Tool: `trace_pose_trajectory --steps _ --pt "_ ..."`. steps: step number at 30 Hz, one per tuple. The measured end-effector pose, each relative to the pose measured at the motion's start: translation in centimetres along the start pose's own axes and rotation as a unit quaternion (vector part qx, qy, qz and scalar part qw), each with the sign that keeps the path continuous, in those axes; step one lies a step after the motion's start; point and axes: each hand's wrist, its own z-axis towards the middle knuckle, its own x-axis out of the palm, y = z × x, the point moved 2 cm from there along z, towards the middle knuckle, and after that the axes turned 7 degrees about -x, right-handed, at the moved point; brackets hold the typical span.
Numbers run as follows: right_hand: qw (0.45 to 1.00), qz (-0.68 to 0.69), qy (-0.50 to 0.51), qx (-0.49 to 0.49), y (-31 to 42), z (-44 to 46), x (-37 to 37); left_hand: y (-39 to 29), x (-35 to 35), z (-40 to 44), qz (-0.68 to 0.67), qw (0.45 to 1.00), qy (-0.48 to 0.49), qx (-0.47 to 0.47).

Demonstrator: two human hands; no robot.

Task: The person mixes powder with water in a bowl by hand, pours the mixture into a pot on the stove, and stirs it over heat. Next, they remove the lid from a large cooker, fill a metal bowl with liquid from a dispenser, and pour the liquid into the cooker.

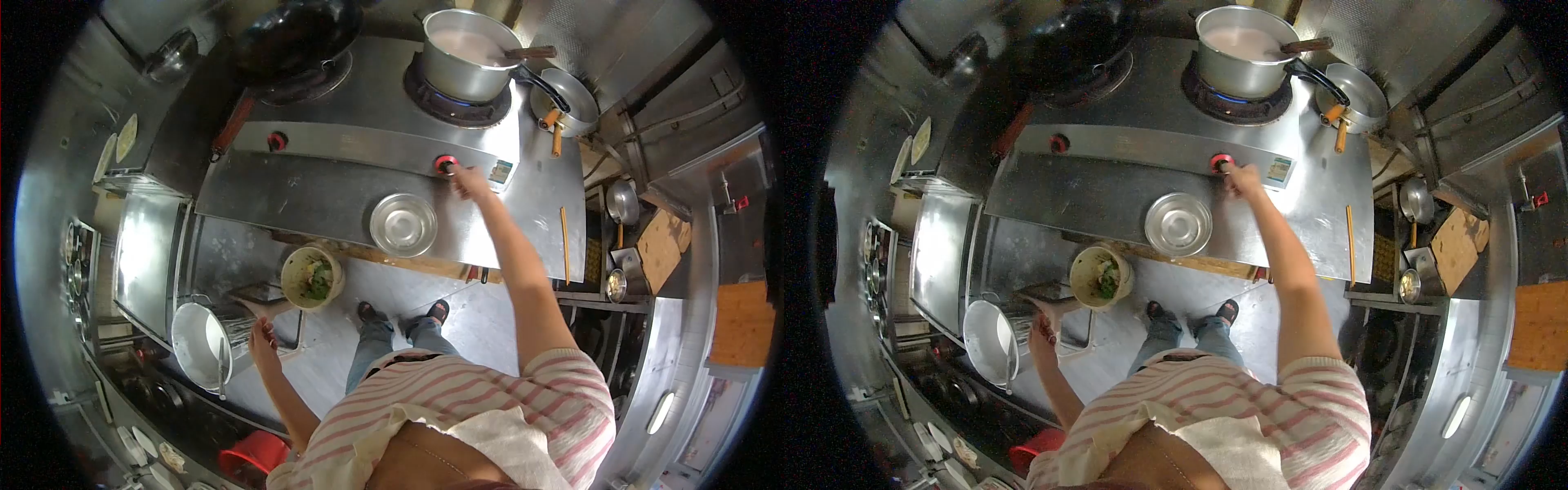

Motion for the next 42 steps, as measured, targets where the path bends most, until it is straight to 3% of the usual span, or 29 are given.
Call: trace_pose_trajectory --steps 1,5,6,8,14,19,21,23,25,27,30,31,33,36,37,39,42 --pt "0.994 -0.088 -0.061 -0.029 2.2 -1.0 -1.8 0.0 -0.3 0.0 -0.001 1.0 0.001 0.001" --pt "0.976 0.053 -0.112 -0.178 8.8 -2.6 -11.1 1.1 -2.0 0.8 -0.003 0.999 -0.042 -0.005" --pt "0.963 0.029 -0.173 -0.204 12.1 -4.8 -12.0 1.3 -2.5 1.3 -0.014 0.999 -0.038 -0.009" --pt "0.95 0.111 -0.188 -0.222 14.0 -3.5 -15.2 1.5 -2.4 1.9 -0.009 1.0 -0.023 -0.013" --pt "0.942 0.125 -0.212 -0.227 19.5 0.3 -18.8 -0.3 0.3 3.5 0.03 1.0 0.004 0.008" --pt "0.941 0.098 -0.189 -0.262 23.0 5.9 -20.2 -1.1 4.5 0.2 0.046 0.995 -0.069 0.047" --pt "0.948 0.014 -0.163 -0.274 23.8 7.9 -20.6 0.3 5.4 -0.4 0.039 0.995 -0.084 0.034" --pt "0.948 0.04 -0.147 -0.279 25.0 8.3 -19.8 2.2 6.9 -1.2 0.007 0.998 -0.064 -0.001" --pt "0.953 0.003 -0.083 -0.291 26.6 8.3 -18.6 3.0 9.2 -2.6 0.009 0.997 -0.076 -0.007" --pt "0.951 -0.033 -0.084 -0.297 27.8 8.8 -18.5 3.2 10.8 -3.2 0.034 0.995 -0.095 -0.007" --pt "0.869 -0.203 -0.002 -0.452 30.3 8.6 -18.5 2.8 12.9 -3.8 0.018 0.996 -0.074 0.035" --pt "0.869 -0.201 0.0 -0.452 30.7 8.4 -18.8 2.7 13.4 -3.9 0.018 0.996 -0.077 0.035" --pt "0.723 -0.37 0.004 -0.584 31.5 7.1 -18.9 2.5 13.9 -3.7 0.02 0.996 -0.078 0.027" --pt "0.704 -0.427 0.073 -0.562 31.9 5.6 -19.5 2.6 14.0 -3.3 0.007 0.996 -0.082 0.045" --pt "0.705 -0.426 0.075 -0.563 32.3 4.3 -19.5 2.5 14.0 -3.3 0.007 0.995 -0.084 0.045" --pt "0.852 -0.314 0.07 -0.414 32.5 2.7 -20.0 2.3 14.3 -3.3 0.03 0.994 -0.101 0.042" --pt "0.867 -0.261 0.089 -0.416 31.7 3.7 -20.4 2.0 15.1 -3.2 0.017 0.994 -0.099 0.046"
